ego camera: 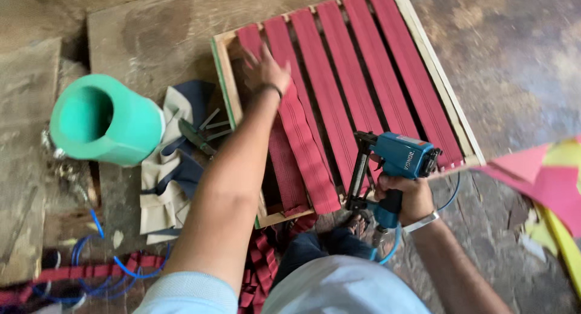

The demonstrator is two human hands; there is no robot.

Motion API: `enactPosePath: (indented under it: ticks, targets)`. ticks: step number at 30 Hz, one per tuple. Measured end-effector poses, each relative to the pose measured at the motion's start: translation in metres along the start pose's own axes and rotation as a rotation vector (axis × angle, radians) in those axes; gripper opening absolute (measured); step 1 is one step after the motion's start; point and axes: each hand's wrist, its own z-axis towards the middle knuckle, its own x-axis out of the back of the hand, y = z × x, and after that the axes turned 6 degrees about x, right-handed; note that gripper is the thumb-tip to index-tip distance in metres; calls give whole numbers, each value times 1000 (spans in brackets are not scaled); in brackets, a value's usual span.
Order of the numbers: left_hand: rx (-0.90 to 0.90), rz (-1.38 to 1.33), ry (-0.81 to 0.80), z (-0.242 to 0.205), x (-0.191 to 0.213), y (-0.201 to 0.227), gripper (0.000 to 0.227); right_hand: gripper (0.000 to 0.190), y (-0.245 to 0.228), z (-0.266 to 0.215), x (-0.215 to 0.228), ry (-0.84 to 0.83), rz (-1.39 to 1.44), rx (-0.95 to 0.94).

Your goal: The person attaches red fabric strips to a wooden frame using a pneumatic staple gun. They position the fabric, staple it in place, and trim excess material with scissors.

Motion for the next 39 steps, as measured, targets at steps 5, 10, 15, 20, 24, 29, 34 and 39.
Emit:
enactPosePath:
  ticks: [5, 10, 15, 20, 24, 29, 34, 39]
  targets:
    - [-356, -814, -345, -154, -34, -61, 20, 30, 24, 56, 14, -54, 237, -131]
    - [-509, -566, -461, -221, -21, -68, 46, 42, 73, 100, -1, -79, 274, -149]
    - [-560, -433, -627, -180, -25, -89, 85, 23, 126, 113, -28, 23, 430, -98]
    - [-699, -584, -516, -160, -34, -106, 81, 21, 152, 127, -50, 163, 415, -16]
    - [-532, -469, -658, -150, -31, -105, 61, 27, 157, 122, -52, 195, 392, 3]
    - [-536, -269, -601, -141, -22, -101, 47, 19, 163, 127, -51, 337, 252, 9]
    - [-455, -337, -645, -131, -12, -134, 47, 14, 173, 138, -46, 414, 306, -46]
    - [-350, -632, -619, -120, 12, -186, 22, 13, 176, 137, -40, 375, 299, -48]
